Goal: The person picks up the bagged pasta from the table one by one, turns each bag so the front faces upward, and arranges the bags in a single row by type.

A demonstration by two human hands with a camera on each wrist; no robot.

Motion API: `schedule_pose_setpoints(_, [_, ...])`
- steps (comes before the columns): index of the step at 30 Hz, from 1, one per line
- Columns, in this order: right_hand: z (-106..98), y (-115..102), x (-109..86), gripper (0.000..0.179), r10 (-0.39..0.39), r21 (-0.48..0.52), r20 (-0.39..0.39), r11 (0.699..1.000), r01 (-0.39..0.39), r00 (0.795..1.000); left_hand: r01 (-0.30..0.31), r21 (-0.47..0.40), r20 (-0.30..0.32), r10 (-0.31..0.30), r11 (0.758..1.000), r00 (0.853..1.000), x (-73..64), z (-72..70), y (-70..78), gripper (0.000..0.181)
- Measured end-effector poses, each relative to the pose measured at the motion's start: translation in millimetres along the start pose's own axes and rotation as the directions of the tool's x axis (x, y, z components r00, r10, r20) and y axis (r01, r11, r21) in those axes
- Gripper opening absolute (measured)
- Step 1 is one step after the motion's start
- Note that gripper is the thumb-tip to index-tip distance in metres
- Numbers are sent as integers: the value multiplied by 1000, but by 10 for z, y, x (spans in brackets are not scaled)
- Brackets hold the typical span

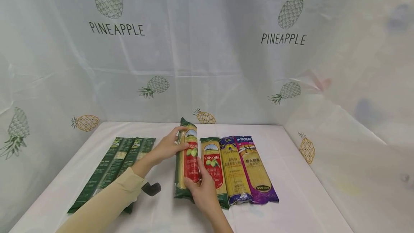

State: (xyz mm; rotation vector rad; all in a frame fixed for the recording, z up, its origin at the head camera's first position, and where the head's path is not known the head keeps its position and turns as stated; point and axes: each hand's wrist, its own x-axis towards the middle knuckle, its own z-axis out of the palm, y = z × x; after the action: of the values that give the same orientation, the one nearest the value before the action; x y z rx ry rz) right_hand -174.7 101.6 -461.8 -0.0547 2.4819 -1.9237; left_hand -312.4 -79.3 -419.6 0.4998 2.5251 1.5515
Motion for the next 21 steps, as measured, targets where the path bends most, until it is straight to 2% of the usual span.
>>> schedule_pose_setpoints(6, [-26, 7, 21, 85, 21, -32, 22, 999, -20, 1000, 45, -80, -18, -47, 996, 999, 16, 19, -34, 65])
schedule_pose_setpoints(12, [-84, -9, 34, 81, 83, 20, 101, 996, -85, 991, 79, -209, 5, -80, 975, 997, 30, -6, -46, 65])
schedule_pose_setpoints(16, [-143, -23, 32, 78, 131, 76, 179, 986, -147, 975, 83, -278, 25, -79, 957, 997, 38, -33, -38, 64])
schedule_pose_setpoints(21, [-207, 0, 29, 85, 159, 205, 293, 953, -224, 943, 104, -326, 57, -90, 940, 994, 51, -46, -49, 64])
